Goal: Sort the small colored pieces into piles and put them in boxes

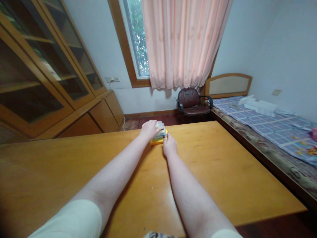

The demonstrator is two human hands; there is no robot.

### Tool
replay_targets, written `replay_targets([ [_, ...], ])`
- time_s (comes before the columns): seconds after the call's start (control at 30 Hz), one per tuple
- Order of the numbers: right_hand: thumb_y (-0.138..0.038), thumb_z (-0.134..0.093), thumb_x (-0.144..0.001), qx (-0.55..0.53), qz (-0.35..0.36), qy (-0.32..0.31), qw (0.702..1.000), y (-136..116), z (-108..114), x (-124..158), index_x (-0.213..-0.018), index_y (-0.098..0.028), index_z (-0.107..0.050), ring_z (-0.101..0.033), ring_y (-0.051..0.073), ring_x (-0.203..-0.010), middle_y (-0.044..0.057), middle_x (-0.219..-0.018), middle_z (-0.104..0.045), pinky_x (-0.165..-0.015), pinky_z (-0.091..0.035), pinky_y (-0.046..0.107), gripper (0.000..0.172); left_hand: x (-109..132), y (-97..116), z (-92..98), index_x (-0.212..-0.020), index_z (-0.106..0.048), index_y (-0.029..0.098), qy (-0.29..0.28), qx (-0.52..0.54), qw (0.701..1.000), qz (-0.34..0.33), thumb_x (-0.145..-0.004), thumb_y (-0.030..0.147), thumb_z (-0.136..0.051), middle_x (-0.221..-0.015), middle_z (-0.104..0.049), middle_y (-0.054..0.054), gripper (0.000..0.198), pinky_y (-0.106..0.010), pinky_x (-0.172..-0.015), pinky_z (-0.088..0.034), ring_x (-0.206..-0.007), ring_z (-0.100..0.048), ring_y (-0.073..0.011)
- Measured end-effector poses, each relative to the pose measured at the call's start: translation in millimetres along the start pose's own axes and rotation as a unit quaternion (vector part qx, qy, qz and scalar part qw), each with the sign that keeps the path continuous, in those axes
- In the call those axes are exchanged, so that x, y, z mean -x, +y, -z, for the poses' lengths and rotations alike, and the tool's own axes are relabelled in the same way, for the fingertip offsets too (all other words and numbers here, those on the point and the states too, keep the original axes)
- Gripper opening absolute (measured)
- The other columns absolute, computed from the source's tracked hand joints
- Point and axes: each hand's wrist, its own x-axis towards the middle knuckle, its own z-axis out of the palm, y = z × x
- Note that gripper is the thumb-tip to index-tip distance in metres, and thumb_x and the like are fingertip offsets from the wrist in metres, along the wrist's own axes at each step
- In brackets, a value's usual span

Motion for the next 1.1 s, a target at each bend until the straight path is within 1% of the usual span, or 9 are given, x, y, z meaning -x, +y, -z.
replay_targets([
  [0.07, -0.039, -0.03, -0.095, -0.001, -0.004, -0.001, 1.0, 0, 0, 0, -0.129, -0.014, -0.049, -0.055, 0.023, -0.114, 0.013, -0.125, -0.059, -0.097, -0.04, 0.033, 0.046, 2, 1, -2.6, -0.125, -0.051, 0.017, 0.007, 0.003, 1.0, 0.004, -0.081, 0.051, -0.056, -0.126, -0.055, -0.015, 0.056, -0.044, -0.104, -0.032, -0.118, -0.049, -0.0298],
  [0.17, -0.039, -0.031, -0.095, 0.006, -0.007, -0.007, 1.0, -1, 0, 1, -0.13, -0.015, -0.048, -0.054, 0.023, -0.115, 0.013, -0.125, -0.059, -0.097, -0.039, 0.033, 0.046, 13, -2, -1.1, -0.137, -0.038, 0.016, 0.058, 0.012, 0.998, 0.025, -0.082, 0.053, -0.054, -0.145, -0.035, -0.017, 0.068, -0.052, -0.111, -0.018, -0.134, -0.031, -0.0323],
  [0.3, -0.049, -0.044, -0.087, 0.055, -0.014, -0.016, 0.998, -5, 2, 2, -0.136, -0.014, -0.041, -0.053, 0.027, -0.115, 0.015, -0.126, -0.057, -0.096, -0.038, 0.037, 0.06, 48, -21, 1.2, -0.142, -0.029, 0.016, 0.117, 0.069, 0.99, 0.04, -0.089, 0.046, -0.043, -0.15, -0.024, -0.017, 0.062, -0.052, -0.113, -0.016, -0.139, -0.022, -0.0287],
  [0.43, -0.062, -0.058, -0.073, 0.103, -0.003, -0.037, 0.994, -9, 6, 5, -0.14, -0.016, -0.033, -0.052, 0.029, -0.115, 0.016, -0.126, -0.056, -0.098, -0.035, 0.039, 0.085, 96, -46, -13.3, -0.141, -0.03, 0.015, 0.063, 0.165, 0.979, 0.105, -0.088, 0.045, -0.045, -0.15, -0.022, -0.019, 0.062, -0.052, -0.109, -0.026, -0.138, -0.023, -0.0311],
  [0.53, -0.063, -0.062, -0.069, 0.139, -0.009, -0.05, 0.989, -10, 8, 8, -0.141, -0.017, -0.033, -0.049, 0.032, -0.118, 0.017, -0.128, -0.055, -0.101, -0.03, 0.045, 0.09, 125, -57, -29.5, -0.139, -0.031, 0.012, 0.011, 0.244, 0.963, 0.117, -0.091, 0.042, -0.04, -0.144, -0.033, -0.02, 0.058, -0.046, -0.11, -0.029, -0.136, -0.03, -0.0269],
  [0.6, -0.061, -0.061, -0.071, 0.16, -0.02, -0.053, 0.986, -10, 7, 10, -0.141, -0.016, -0.032, -0.046, 0.034, -0.121, 0.019, -0.128, -0.054, -0.102, -0.026, 0.049, 0.089, 136, -58, -37.5, -0.139, -0.032, 0.014, 0.0, 0.273, 0.956, 0.109, -0.091, 0.04, -0.039, -0.141, -0.039, -0.018, 0.054, -0.044, -0.109, -0.033, -0.134, -0.035, -0.0246],
  [0.73, -0.054, -0.059, -0.077, 0.201, -0.036, -0.042, 0.978, -10, 7, 14, -0.144, -0.012, -0.027, -0.04, 0.035, -0.126, 0.021, -0.13, -0.052, -0.105, -0.02, 0.053, 0.085, 141, -58, -44.5, -0.135, -0.038, 0.015, -0.016, 0.259, 0.962, 0.087, -0.089, 0.035, -0.045, -0.141, -0.04, -0.016, 0.051, -0.046, -0.111, -0.03, -0.133, -0.035, -0.0255],
  [0.9, -0.048, -0.059, -0.079, 0.246, -0.05, -0.009, 0.968, -9, 9, 20, -0.145, -0.007, -0.023, -0.04, 0.037, -0.126, 0.024, -0.125, -0.056, -0.105, -0.019, 0.054, 0.085, 138, -59, -47.1, -0.13, -0.044, 0.015, -0.022, 0.23, 0.967, 0.106, -0.09, 0.036, -0.044, -0.139, -0.043, -0.016, 0.046, -0.044, -0.11, -0.03, -0.132, -0.037, -0.0258],
  [1.1, -0.037, -0.053, -0.086, 0.322, -0.067, -0.02, 0.944, 0, 31, 30, -0.143, 0.001, -0.024, -0.042, 0.035, -0.125, 0.027, -0.117, -0.06, -0.105, -0.018, 0.05, 0.074, 138, -60, -49.3, -0.13, -0.046, 0.014, -0.036, 0.215, 0.97, 0.106, -0.091, 0.038, -0.043, -0.14, -0.043, -0.017, 0.046, -0.043, -0.11, -0.03, -0.133, -0.037, -0.0256],
])
